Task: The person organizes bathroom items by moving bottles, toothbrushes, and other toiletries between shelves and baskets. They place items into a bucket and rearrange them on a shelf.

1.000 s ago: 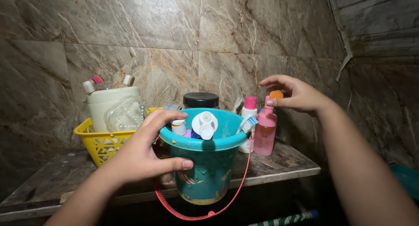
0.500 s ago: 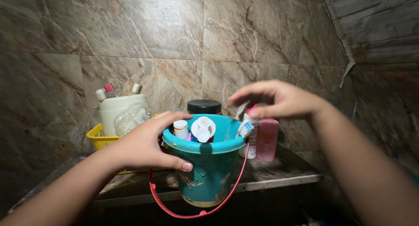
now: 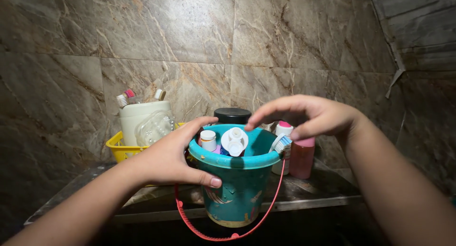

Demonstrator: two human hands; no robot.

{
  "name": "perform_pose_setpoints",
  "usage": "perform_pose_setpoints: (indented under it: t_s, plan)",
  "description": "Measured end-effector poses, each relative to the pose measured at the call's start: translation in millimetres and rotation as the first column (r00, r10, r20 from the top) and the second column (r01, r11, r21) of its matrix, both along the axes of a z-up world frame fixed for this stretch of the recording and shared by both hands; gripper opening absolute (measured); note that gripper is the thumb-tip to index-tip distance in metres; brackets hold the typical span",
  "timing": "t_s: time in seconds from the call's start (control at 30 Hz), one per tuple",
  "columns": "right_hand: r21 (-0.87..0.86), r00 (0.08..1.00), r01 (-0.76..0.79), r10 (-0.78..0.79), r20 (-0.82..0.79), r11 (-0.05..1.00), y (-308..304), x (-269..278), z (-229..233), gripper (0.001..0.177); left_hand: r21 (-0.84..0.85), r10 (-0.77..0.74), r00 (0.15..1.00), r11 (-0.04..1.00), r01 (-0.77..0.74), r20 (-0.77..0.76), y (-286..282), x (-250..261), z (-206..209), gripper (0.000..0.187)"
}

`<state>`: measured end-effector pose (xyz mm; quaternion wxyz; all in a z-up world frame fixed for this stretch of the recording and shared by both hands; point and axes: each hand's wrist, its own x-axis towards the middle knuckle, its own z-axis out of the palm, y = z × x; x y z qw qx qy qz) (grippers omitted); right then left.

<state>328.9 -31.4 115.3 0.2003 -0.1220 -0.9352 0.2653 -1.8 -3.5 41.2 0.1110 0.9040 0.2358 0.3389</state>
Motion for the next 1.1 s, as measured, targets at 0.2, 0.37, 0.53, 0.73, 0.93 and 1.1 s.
perform_pose_setpoints:
  t_s: [0.2,0.37,0.53,0.73,0.93,1.1]
  plan:
    - [0.175,0.970,0.213,-0.229,0.077,0.961,-24,-47,0,0.077,0.021,-0.022,1.000,1.000,0.022,0.020,1,-2,-2,0.122]
    - [0.277,0.969,0.205,-0.234,0.075,0.939,-34,-75,-4,0.055,0.036,-0.046,0.999,0.998,0.046,0.017,3,-2,-2,0.119]
    - [0.455,0.973,0.195,-0.231,0.025,0.869,-29,-70,0,0.036,0.024,-0.040,0.999,0.999,0.039,0.012,2,-3,-2,0.115]
    - [-0.029,0.938,0.302,-0.303,-0.172,0.953,11,-53,-5,0.039,-0.046,-0.021,0.999,0.999,0.022,0.026,1,-2,-4,0.117]
    - [-0.411,0.854,0.221,-0.379,-0.357,0.884,51,-49,-20,0.030,0.015,0.039,0.999,0.999,-0.039,0.000,2,-2,-4,0.120]
    - [-0.403,0.865,0.097,-0.277,-0.419,0.910,63,-59,-27,0.041,0.012,0.005,1.000,1.000,-0.005,0.012,4,-3,-4,0.117]
